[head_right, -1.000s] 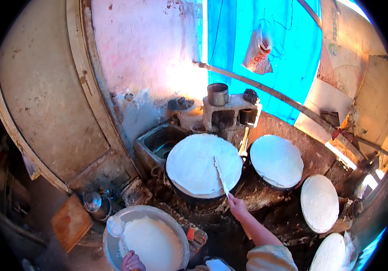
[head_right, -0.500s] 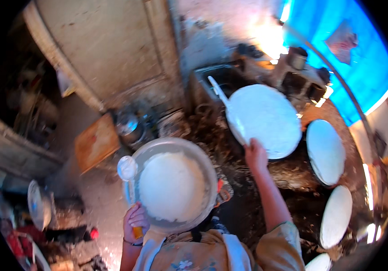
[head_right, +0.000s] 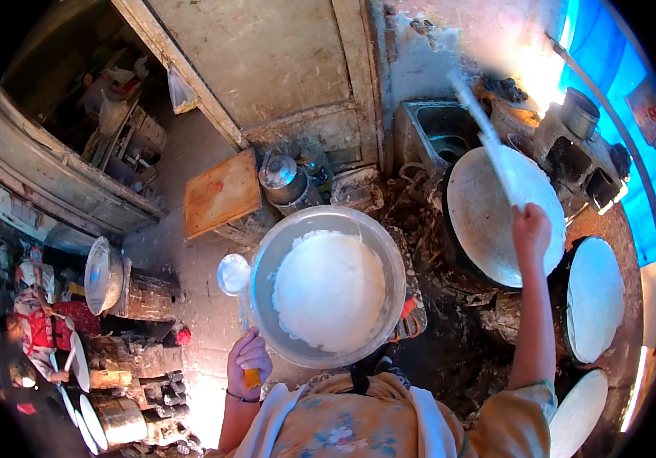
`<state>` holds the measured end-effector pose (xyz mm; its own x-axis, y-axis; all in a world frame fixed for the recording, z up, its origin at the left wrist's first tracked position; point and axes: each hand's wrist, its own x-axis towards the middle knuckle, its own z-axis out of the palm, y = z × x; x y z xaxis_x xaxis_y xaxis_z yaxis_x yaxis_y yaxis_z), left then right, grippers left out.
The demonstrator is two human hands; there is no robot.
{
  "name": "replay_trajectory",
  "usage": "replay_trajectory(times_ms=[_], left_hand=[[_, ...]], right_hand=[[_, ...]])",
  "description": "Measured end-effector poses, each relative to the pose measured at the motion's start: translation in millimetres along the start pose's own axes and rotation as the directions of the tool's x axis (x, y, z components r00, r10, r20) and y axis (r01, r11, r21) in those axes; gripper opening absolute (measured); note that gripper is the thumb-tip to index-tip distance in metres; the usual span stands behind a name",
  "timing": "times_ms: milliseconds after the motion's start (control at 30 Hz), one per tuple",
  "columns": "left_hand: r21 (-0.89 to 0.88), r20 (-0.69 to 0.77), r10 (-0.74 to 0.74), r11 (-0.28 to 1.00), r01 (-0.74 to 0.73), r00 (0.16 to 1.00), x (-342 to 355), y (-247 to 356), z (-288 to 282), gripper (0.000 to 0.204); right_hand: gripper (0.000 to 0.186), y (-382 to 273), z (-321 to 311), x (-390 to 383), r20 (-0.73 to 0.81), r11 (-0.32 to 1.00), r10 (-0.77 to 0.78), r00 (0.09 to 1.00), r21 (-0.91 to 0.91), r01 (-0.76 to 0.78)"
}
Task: The person prepares thin crepes by pouring batter from a ladle onto multiple hot circular griddles, spreading the batter into thin layers with a wooden stick, and flipping the cooked crepes by hand.
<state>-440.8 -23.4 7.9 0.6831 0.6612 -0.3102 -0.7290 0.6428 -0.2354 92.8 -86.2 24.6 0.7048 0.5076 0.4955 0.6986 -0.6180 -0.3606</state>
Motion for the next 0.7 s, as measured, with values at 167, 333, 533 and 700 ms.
replay_trajectory(times_ms=[167, 333, 533, 700], left_hand=[[0.035, -0.069, -0.108, 0.993, 0.110, 0.992, 26, 7, 5, 0.019], [0.045, -0.205, -0.398, 0.909, 0.415, 0.894, 73, 17, 1, 0.022], [-0.138, -0.362, -0.743, 0.640, 0.756, 0.563, 119, 27, -10, 0.037], [0.342, -0.571, -0.556, 0.507, 0.791, 0.604, 127, 16, -40, 0.018]], right_hand=[[0.030, 12, -79, -43, -0.213, 0.973, 0.104, 0.971, 0.224, -0.055], [0.027, 0, -180, -187, -0.240, 0.904, 0.406, 0.882, 0.248, -0.349], [0.024, -67, -247, -334, -0.266, 0.782, 0.555, 0.788, -0.157, -0.604], [0.007, -101, -242, -472, -0.175, 0.346, 0.874, 0.454, -0.432, -0.833]])
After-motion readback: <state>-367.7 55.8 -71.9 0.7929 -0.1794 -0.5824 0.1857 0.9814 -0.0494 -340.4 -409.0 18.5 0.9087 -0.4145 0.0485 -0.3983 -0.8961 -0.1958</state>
